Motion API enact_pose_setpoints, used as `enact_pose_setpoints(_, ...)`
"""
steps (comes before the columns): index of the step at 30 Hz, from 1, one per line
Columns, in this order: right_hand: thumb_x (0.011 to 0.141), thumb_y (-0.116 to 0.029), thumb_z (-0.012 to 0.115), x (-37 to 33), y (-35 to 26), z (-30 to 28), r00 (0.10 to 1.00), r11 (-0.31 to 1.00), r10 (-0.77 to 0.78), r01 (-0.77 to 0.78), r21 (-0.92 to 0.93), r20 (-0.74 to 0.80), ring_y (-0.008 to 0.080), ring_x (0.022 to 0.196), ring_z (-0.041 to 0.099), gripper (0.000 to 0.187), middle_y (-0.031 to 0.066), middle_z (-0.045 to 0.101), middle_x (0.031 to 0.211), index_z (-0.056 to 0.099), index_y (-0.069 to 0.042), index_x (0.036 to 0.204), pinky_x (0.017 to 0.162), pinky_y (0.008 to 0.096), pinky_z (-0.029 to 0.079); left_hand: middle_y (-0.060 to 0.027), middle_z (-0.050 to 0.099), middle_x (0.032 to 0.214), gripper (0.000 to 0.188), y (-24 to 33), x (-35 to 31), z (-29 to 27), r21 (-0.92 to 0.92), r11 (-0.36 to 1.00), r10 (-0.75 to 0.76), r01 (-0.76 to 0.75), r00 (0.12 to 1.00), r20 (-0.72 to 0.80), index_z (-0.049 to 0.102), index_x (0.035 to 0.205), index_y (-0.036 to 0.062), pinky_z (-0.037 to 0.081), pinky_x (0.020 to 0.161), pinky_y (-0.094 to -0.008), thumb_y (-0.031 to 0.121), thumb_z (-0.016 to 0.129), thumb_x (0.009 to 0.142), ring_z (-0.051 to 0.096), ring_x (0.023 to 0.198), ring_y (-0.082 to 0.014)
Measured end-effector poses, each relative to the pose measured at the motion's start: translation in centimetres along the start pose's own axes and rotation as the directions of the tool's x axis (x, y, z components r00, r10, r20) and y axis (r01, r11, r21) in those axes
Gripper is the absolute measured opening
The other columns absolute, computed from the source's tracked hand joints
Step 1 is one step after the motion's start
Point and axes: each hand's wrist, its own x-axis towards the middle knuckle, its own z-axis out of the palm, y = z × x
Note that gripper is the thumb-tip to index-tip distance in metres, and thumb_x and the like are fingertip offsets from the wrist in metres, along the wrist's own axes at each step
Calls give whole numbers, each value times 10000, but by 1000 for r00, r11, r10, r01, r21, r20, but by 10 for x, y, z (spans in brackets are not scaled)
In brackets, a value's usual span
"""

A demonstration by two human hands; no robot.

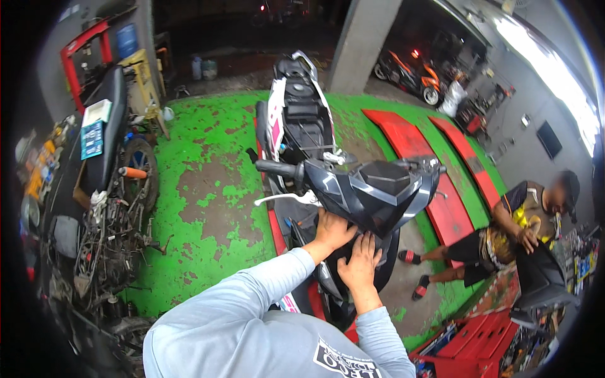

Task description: The person cleans the internal components of a scooter's front fairing with a cloth, then installs the fairing onto the scooter's frame. They secure the fairing using a socket wrench and tighten the bolts while another person assists by holding the scooter seat.

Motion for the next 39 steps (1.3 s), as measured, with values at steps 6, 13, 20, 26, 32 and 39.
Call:
enact_pose_setpoints(6,745,-284,675,-5,7,-7,999,1000,-18,18,-15,30,416,1538,169,928,301,256,1611,328,139,1494,1211,640,140,-234,453,1456,558,-17,-56,-61,-108,977,187,-182,981,40,574,1354,103,307,1143,-537,344,721,873,441,1333,-446)
enact_pose_setpoints(13,794,-690,700,-3,-15,11,1000,1000,17,-17,0,-13,499,1521,125,1164,393,185,1592,296,127,1517,1204,643,146,-256,292,1582,723,-126,-267,-136,30,927,-364,373,881,302,433,1478,103,333,1184,-517,430,720,900,343,1444,-458)
enact_pose_setpoints(20,762,-712,730,1,-47,14,984,984,177,-177,3,-19,588,1500,-15,1037,452,32,1581,298,-289,1605,1154,726,136,-290,299,1562,914,-202,-419,-238,196,360,-904,912,289,316,346,1525,12,371,1167,-481,574,688,891,355,1447,-432)
enact_pose_setpoints(26,747,-607,798,9,-68,40,963,968,234,-244,-63,-134,573,1508,6,1026,420,40,1599,311,-304,1598,1162,714,150,-295,262,1570,936,-265,-514,-268,109,194,-978,975,184,102,302,1545,21,383,1157,-485,562,694,889,369,1434,-448)
enact_pose_setpoints(32,775,-454,822,21,-80,59,932,969,219,-243,-48,-290,494,1524,135,857,342,180,1623,470,-192,1511,1174,685,174,-298,260,1577,1007,-336,-511,-313,146,113,-972,983,80,220,287,1567,43,336,1190,-492,620,702,853,337,1459,-444)
enact_pose_setpoints(39,858,-518,721,27,-63,97,878,964,30,-153,-220,-478,486,1435,353,832,273,341,1594,437,-117,1530,1139,585,327,-294,298,1581,963,-441,-457,-401,87,193,-974,977,181,134,288,1571,41,337,1194,-469,582,686,882,349,1456,-437)
